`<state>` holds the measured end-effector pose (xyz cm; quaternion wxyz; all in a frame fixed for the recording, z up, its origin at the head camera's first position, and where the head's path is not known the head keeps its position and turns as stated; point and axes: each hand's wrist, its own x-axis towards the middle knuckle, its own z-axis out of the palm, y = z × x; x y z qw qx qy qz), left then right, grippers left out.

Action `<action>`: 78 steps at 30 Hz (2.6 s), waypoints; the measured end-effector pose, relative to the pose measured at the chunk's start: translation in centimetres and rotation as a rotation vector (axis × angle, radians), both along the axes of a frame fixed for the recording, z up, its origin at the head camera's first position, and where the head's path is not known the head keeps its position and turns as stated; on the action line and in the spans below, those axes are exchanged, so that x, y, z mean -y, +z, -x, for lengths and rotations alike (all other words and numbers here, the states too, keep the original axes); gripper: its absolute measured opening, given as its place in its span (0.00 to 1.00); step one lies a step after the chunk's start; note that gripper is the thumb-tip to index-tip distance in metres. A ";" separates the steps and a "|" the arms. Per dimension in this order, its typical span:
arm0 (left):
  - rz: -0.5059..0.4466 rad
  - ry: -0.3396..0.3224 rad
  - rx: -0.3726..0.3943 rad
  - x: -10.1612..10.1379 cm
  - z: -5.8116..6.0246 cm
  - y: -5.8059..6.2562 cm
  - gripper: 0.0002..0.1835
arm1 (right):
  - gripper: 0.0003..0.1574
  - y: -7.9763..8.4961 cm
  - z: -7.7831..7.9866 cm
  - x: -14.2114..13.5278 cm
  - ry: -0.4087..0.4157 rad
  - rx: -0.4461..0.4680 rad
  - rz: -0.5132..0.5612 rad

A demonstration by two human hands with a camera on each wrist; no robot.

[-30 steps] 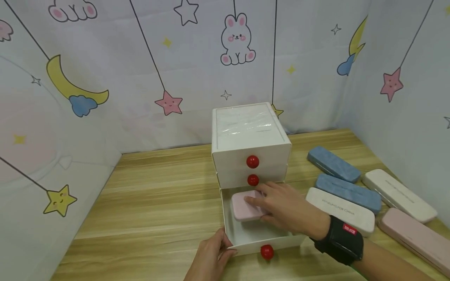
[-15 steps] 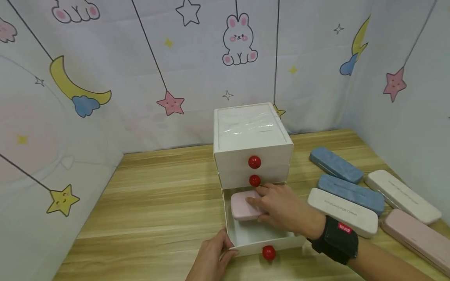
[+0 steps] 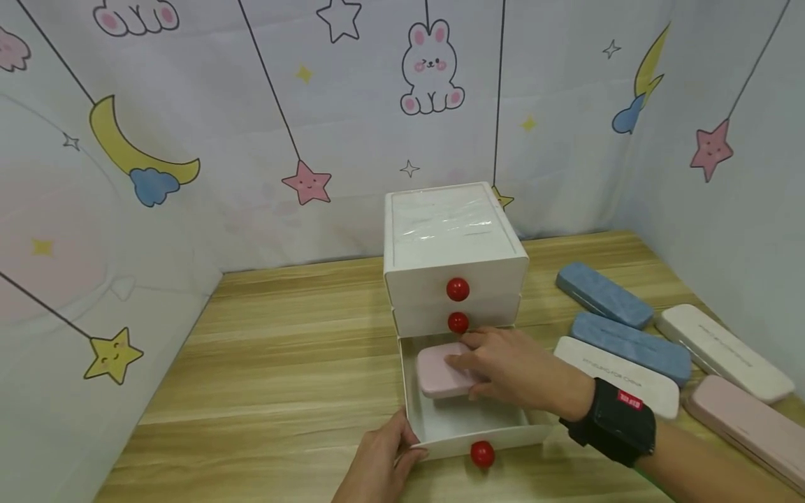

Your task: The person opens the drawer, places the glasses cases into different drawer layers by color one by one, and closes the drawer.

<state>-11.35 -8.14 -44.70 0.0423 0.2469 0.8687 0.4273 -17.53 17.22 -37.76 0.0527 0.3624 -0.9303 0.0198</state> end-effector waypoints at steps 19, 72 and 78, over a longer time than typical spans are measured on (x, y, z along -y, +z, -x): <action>-0.002 -0.027 -0.051 0.2 -0.1 -0.4 0.11 | 0.34 -1.3 0.6 0.6 0.011 -0.035 -0.003; 0.011 -0.065 -0.028 0.7 -0.1 -0.4 0.11 | 0.32 -5.3 3.6 0.7 0.044 -0.114 0.027; 0.021 -0.059 -0.044 0.6 -0.1 -0.4 0.11 | 0.30 -5.4 3.7 0.6 0.056 -0.150 0.032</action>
